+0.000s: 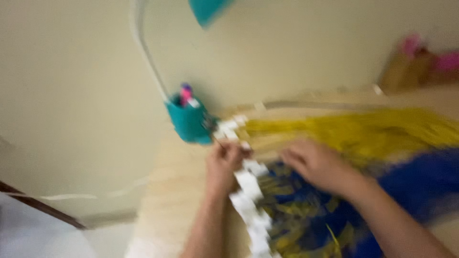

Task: The person repeatedly picks up white plastic connectors and blue and yellow cables from a wooden table. They insert the cable ends into the connectors and place the assembled units back on the table in a row.

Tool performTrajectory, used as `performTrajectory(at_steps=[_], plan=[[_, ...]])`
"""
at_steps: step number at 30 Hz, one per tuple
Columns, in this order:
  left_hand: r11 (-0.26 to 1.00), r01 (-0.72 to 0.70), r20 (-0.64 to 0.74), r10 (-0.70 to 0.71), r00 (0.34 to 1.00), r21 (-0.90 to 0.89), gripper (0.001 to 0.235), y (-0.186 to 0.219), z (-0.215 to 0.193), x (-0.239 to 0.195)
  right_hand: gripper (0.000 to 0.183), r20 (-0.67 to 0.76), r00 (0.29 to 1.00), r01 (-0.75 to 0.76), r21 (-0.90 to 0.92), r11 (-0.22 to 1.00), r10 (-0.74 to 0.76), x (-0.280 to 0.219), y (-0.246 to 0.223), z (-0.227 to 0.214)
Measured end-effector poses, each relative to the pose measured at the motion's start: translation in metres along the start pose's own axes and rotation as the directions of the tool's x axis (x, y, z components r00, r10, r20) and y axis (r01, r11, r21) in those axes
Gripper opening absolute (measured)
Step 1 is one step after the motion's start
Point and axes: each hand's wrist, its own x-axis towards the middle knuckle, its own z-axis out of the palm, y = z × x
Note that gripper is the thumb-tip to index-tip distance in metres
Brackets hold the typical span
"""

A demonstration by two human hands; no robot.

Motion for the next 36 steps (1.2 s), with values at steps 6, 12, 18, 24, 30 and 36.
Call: performTrajectory(at_steps=[6,12,18,24,30,36], plan=[[0.995,0.047,0.016,-0.046,0.999,-0.090,0.016,-0.013,0.005,-0.007,0.017,-0.046,0.943,0.330,-0.029,0.944,-0.331,-0.065,-0.067,-0.067],[0.977,0.111,0.018,-0.109,0.994,-0.184,0.009,-0.010,0.009,-0.006,0.012,0.138,0.910,0.398,-0.022,0.917,-0.392,-0.171,-0.052,-0.031],[0.997,0.047,0.053,-0.043,0.998,-0.062,0.012,-0.013,0.002,-0.005,0.014,0.196,0.876,0.457,-0.043,0.889,-0.441,-0.186,-0.054,-0.021],[0.946,0.195,0.039,-0.192,0.981,-0.258,0.015,-0.010,0.007,-0.005,0.013,0.187,0.814,0.573,-0.107,0.813,-0.549,-0.189,-0.055,-0.018],[0.959,0.218,0.031,-0.216,0.976,-0.180,0.017,0.008,0.007,-0.015,0.011,0.095,0.856,0.516,-0.096,0.851,-0.509,-0.191,-0.053,-0.023],[0.963,0.183,0.080,-0.171,0.982,-0.196,0.016,-0.007,0.005,-0.008,0.033,0.354,0.839,0.526,-0.332,0.783,-0.414,-0.233,-0.040,0.028]])
